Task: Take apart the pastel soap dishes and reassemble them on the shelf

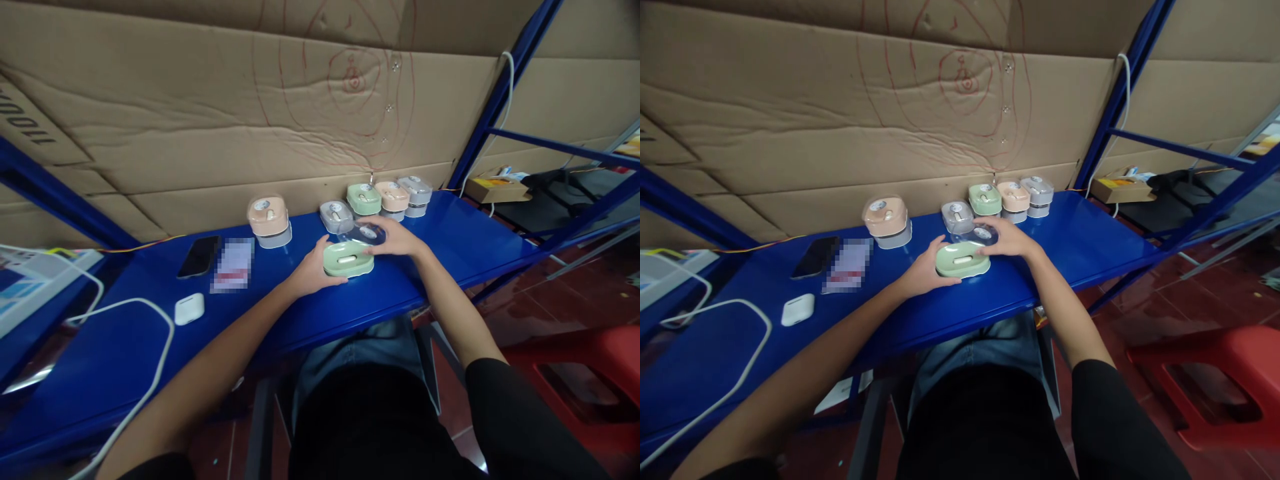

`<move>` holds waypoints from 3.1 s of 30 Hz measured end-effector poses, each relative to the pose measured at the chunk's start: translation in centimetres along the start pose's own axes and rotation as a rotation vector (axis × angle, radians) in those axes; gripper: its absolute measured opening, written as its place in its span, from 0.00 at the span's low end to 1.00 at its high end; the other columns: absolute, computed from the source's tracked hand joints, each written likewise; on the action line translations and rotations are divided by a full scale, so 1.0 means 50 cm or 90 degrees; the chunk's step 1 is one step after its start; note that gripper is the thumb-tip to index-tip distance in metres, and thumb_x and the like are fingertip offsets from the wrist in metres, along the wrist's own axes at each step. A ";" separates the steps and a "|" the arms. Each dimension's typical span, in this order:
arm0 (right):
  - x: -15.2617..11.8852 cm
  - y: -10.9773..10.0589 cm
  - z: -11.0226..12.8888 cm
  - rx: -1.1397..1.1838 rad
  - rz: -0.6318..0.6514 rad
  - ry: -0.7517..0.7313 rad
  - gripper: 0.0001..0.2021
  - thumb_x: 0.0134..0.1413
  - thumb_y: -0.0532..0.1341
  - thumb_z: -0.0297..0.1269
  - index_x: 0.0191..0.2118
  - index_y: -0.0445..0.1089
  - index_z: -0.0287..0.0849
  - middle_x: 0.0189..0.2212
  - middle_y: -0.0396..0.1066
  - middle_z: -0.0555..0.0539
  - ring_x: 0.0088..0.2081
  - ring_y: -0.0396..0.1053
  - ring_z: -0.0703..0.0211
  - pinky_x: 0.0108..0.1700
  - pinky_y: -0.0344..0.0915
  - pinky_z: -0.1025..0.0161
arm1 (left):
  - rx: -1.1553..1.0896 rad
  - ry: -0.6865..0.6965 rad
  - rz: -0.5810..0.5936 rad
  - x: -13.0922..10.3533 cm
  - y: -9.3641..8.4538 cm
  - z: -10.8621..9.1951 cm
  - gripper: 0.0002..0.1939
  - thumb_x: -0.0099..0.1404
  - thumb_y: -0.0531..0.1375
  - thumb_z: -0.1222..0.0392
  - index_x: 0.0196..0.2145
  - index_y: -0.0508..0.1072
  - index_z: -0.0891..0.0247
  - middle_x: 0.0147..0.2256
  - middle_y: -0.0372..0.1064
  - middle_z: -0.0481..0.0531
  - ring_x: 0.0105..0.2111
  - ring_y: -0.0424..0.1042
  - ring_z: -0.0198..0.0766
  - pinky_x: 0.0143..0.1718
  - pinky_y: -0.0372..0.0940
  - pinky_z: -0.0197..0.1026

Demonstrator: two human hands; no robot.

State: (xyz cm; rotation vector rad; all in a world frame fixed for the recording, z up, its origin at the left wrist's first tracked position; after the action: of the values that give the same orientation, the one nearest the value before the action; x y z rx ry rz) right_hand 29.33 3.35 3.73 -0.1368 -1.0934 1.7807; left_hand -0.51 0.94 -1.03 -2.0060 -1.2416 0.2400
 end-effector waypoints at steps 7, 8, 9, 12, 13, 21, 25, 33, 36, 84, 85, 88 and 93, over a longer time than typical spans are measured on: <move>0.015 0.063 0.045 0.036 0.102 -0.171 0.42 0.50 0.80 0.55 0.70 0.75 0.54 0.67 0.77 0.42 0.67 0.75 0.39 0.71 0.69 0.41 | -0.049 -0.017 -0.003 0.005 0.003 0.007 0.76 0.50 0.83 0.49 0.83 0.42 0.57 0.76 0.62 0.73 0.75 0.66 0.68 0.73 0.63 0.69; 0.015 0.066 0.045 0.037 0.105 -0.175 0.41 0.51 0.80 0.55 0.70 0.75 0.55 0.67 0.77 0.43 0.67 0.75 0.40 0.71 0.69 0.41 | -0.053 -0.011 -0.006 0.005 0.004 0.010 0.76 0.50 0.83 0.50 0.83 0.41 0.57 0.76 0.61 0.73 0.75 0.65 0.68 0.74 0.62 0.69; 0.015 0.067 0.045 0.038 0.106 -0.175 0.41 0.51 0.80 0.54 0.70 0.75 0.56 0.67 0.77 0.43 0.67 0.75 0.40 0.71 0.69 0.41 | -0.056 -0.006 -0.010 0.005 0.004 0.011 0.77 0.50 0.83 0.50 0.83 0.41 0.57 0.76 0.61 0.72 0.75 0.65 0.68 0.74 0.62 0.69; 0.015 0.067 0.044 0.039 0.112 -0.169 0.41 0.51 0.80 0.52 0.71 0.75 0.57 0.68 0.76 0.44 0.67 0.75 0.40 0.71 0.69 0.41 | -0.053 -0.003 -0.014 0.005 0.003 0.012 0.76 0.49 0.83 0.50 0.82 0.44 0.57 0.75 0.62 0.72 0.74 0.66 0.68 0.73 0.63 0.68; 0.014 0.067 0.044 0.036 0.115 -0.166 0.41 0.52 0.79 0.51 0.71 0.74 0.57 0.68 0.75 0.44 0.67 0.74 0.40 0.71 0.69 0.41 | -0.050 -0.008 -0.011 0.004 0.001 0.011 0.75 0.49 0.83 0.50 0.82 0.45 0.57 0.75 0.62 0.73 0.74 0.67 0.68 0.73 0.63 0.68; 0.011 0.069 0.057 -0.003 0.138 -0.159 0.41 0.54 0.78 0.53 0.73 0.72 0.57 0.67 0.74 0.43 0.67 0.73 0.39 0.71 0.68 0.40 | -0.003 0.009 -0.004 0.002 -0.006 0.004 0.66 0.51 0.82 0.48 0.78 0.56 0.60 0.76 0.61 0.73 0.75 0.64 0.68 0.74 0.62 0.67; 0.009 0.063 0.040 -0.005 0.151 -0.137 0.50 0.50 0.81 0.56 0.77 0.67 0.55 0.69 0.72 0.41 0.68 0.71 0.36 0.72 0.68 0.38 | 0.032 0.035 -0.029 0.006 -0.007 0.011 0.59 0.52 0.81 0.48 0.75 0.61 0.60 0.73 0.66 0.70 0.73 0.68 0.66 0.74 0.64 0.67; 0.015 0.067 -0.012 -0.064 0.105 -0.085 0.56 0.47 0.80 0.65 0.78 0.65 0.51 0.64 0.77 0.38 0.63 0.76 0.32 0.67 0.72 0.34 | 0.072 0.015 -0.099 0.008 -0.009 0.033 0.57 0.56 0.80 0.50 0.76 0.59 0.59 0.73 0.67 0.68 0.73 0.69 0.64 0.74 0.65 0.64; 0.016 0.071 -0.012 -0.108 0.036 -0.051 0.53 0.47 0.79 0.67 0.76 0.68 0.50 0.62 0.77 0.37 0.59 0.78 0.30 0.64 0.74 0.33 | 0.075 0.004 -0.122 0.010 -0.009 0.044 0.53 0.63 0.76 0.50 0.77 0.55 0.63 0.70 0.70 0.70 0.70 0.72 0.62 0.72 0.67 0.62; 0.233 0.154 0.057 -0.485 -0.323 0.193 0.34 0.73 0.58 0.58 0.64 0.73 0.30 0.66 0.70 0.18 0.73 0.58 0.18 0.72 0.51 0.22 | 0.340 0.059 -0.035 0.008 0.002 0.022 0.22 0.77 0.59 0.53 0.62 0.77 0.66 0.64 0.73 0.69 0.67 0.72 0.61 0.73 0.67 0.62; 0.232 0.151 0.055 -0.483 -0.318 0.191 0.33 0.73 0.57 0.58 0.64 0.73 0.30 0.65 0.72 0.19 0.73 0.58 0.18 0.73 0.49 0.21 | 0.340 0.058 -0.034 0.008 0.002 0.022 0.22 0.78 0.59 0.53 0.62 0.77 0.66 0.64 0.73 0.69 0.67 0.72 0.61 0.72 0.67 0.62; 0.230 0.144 0.053 -0.480 -0.302 0.199 0.33 0.74 0.57 0.57 0.65 0.74 0.31 0.65 0.72 0.21 0.73 0.59 0.20 0.74 0.47 0.21 | 0.343 0.060 -0.028 0.008 0.001 0.020 0.22 0.78 0.59 0.52 0.62 0.77 0.65 0.64 0.73 0.69 0.67 0.72 0.62 0.72 0.67 0.63; 0.230 0.143 0.055 -0.466 -0.289 0.178 0.30 0.73 0.58 0.54 0.66 0.74 0.33 0.67 0.71 0.22 0.73 0.60 0.21 0.75 0.47 0.23 | 0.334 0.057 -0.024 0.007 -0.002 0.018 0.22 0.78 0.58 0.53 0.62 0.77 0.67 0.65 0.72 0.71 0.67 0.72 0.63 0.72 0.67 0.64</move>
State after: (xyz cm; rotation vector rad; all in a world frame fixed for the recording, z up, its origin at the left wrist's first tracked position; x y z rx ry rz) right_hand 17.28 10.07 4.39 -0.5178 -1.3891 0.8733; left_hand -0.86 1.68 -1.51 -1.5233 -1.0285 0.4062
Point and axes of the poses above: each hand's wrist, its own x-axis towards the middle knuckle, its own y-axis out of the palm, z = x × y, the point moved 1 cm from there along x, towards the middle knuckle
